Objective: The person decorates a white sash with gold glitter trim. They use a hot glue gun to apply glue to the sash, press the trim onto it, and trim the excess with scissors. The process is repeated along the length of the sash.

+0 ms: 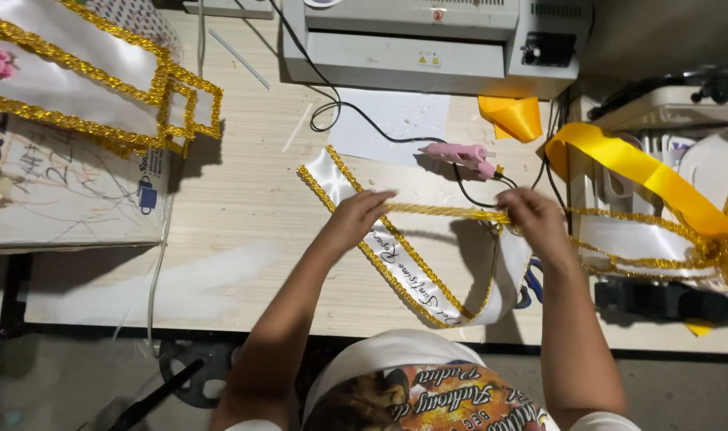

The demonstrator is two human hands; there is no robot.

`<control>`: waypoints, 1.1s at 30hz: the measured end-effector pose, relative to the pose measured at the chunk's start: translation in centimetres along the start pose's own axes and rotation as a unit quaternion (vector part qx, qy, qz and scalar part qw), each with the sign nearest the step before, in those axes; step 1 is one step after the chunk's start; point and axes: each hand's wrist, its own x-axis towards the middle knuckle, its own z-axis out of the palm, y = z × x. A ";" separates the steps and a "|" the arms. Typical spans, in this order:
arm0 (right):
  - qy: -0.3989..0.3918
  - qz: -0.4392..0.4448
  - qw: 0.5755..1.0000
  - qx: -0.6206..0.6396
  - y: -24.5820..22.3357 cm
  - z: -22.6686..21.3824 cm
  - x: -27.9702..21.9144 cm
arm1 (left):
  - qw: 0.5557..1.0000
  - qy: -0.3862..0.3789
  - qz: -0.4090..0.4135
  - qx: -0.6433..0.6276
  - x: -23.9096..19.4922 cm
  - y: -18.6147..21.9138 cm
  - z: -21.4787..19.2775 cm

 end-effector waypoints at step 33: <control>-0.081 -0.188 0.886 -0.415 -2.5 8.5 10.0 | 0.818 0.279 0.166 0.475 -3.3 -14.1 -3.7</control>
